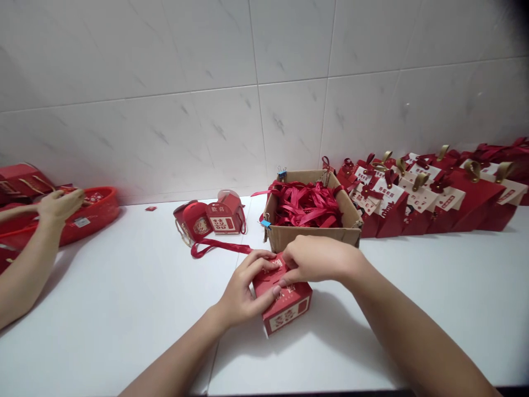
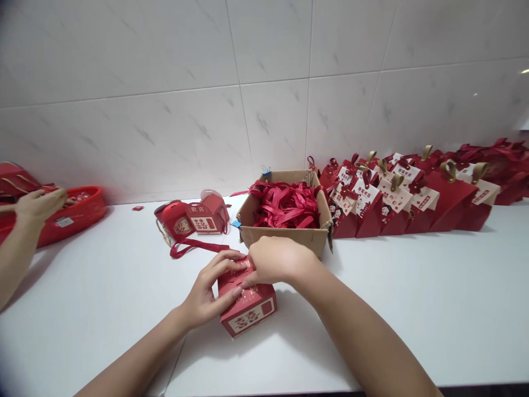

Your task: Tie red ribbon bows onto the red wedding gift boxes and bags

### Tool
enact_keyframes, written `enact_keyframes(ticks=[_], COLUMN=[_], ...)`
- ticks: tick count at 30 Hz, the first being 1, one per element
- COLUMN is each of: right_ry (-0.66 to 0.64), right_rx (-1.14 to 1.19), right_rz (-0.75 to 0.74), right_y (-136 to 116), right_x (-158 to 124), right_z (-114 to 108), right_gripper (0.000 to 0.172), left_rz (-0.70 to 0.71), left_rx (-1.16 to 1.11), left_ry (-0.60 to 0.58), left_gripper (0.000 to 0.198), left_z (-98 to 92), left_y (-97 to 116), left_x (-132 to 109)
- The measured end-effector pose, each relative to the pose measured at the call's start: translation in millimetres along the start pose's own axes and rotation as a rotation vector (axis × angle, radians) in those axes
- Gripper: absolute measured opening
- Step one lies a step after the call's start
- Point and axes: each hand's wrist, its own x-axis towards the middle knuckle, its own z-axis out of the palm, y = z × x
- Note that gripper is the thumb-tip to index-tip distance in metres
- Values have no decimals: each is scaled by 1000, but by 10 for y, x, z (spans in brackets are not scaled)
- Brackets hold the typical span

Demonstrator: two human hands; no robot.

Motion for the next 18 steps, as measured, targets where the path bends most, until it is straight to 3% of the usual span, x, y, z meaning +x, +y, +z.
enact_keyframes(ticks=[2,3,5,7,9,14,18], right_ry=[77,187,500,681,614,405,518], right_rx=[50,70,37,-52,-84,-19,-5], right_rz=[-102,-111,20,235,350,362,359], right_y=[140,222,397,565,704,835,827], right_x=[-50,-67,-62,3,103,265,215], right_z=[-81,-127,-210,-256,-259,-188,-196], right_gripper=[38,42,49,52,47,42,41], left_rz=[-26,-31,-30,-18,-8,3,-50], left_rx=[1,-9,-37,-73,-105,-125,-89], left_ry=[-2,-6,-15,-29,-42,-56,-40], left_gripper=[26,26,25,24,25,28,28], left_z=[6,7,4,2,2,8,15], left_y=[35,47,56,53,45,42,45], left_x=[11,17,27,37,46,49,44])
